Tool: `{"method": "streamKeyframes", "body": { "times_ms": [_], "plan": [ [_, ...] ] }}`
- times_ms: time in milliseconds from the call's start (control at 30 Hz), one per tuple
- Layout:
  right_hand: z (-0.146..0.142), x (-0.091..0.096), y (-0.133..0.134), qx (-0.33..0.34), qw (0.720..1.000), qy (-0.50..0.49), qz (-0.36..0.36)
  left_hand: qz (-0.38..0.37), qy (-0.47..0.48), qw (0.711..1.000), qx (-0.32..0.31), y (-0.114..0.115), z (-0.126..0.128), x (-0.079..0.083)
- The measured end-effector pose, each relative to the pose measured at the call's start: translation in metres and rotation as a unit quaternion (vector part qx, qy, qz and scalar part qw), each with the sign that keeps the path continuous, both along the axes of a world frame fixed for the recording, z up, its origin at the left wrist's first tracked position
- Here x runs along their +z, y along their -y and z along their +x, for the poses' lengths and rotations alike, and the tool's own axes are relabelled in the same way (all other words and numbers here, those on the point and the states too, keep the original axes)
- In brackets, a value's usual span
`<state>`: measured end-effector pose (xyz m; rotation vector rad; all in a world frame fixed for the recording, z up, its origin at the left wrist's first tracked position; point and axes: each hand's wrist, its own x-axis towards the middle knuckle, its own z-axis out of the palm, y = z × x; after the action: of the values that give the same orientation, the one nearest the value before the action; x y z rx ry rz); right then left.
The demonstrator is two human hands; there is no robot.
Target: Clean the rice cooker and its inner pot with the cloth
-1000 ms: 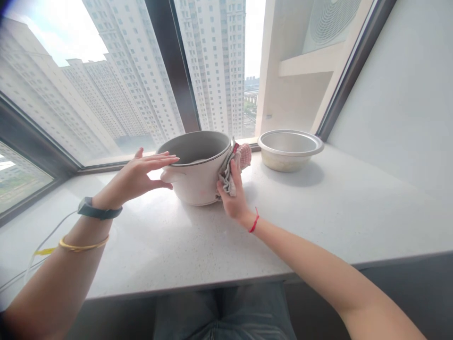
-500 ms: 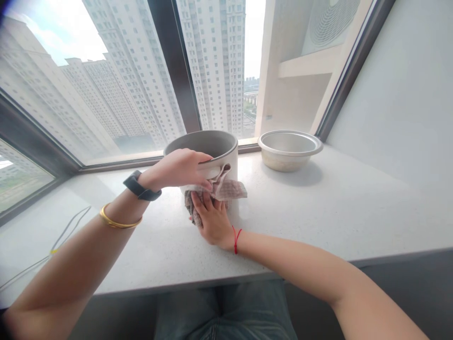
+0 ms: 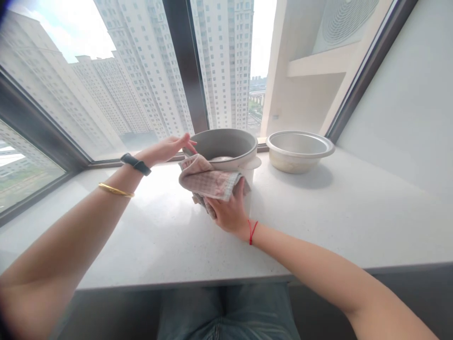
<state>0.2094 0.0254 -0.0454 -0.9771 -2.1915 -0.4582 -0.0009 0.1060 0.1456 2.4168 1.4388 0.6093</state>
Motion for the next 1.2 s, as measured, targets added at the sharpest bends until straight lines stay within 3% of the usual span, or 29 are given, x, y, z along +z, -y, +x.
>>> {"method": "streamKeyframes", "body": {
  "times_ms": [67,167,333,567,733,867,967,1067,1200],
  "plan": [
    [0.017,-0.001,-0.008,-0.010,1.000,-0.026,0.001,0.004,0.018,1.000,-0.004,0.001,-0.019,-0.011],
    [0.022,0.011,-0.019,-0.036,0.995,-0.093,0.014,0.031,0.004,0.999,0.005,0.011,-0.017,-0.021],
    [0.007,0.029,-0.030,-0.018,0.987,-0.151,0.045,0.059,-0.084,0.995,0.020,0.019,0.005,-0.012],
    [0.024,0.023,-0.043,0.024,0.986,-0.157,0.058,0.121,-0.132,0.984,0.006,0.022,0.010,-0.011],
    [0.028,0.016,-0.041,0.074,0.995,-0.048,0.037,0.145,-0.134,0.980,-0.032,0.028,0.015,-0.010],
    [0.021,0.024,-0.033,0.129,0.990,0.051,-0.007,0.088,-0.121,0.985,-0.082,0.032,0.021,0.001],
    [-0.001,0.041,-0.028,0.136,0.984,0.108,0.025,0.053,-0.125,0.986,-0.098,0.036,0.031,0.009],
    [-0.035,0.053,-0.026,0.098,0.983,0.154,0.021,0.059,-0.130,0.984,-0.103,0.040,0.043,0.012],
    [-0.063,0.045,-0.027,0.094,0.978,0.185,0.007,0.063,-0.125,0.984,-0.107,0.043,0.047,0.009]
  ]
}}
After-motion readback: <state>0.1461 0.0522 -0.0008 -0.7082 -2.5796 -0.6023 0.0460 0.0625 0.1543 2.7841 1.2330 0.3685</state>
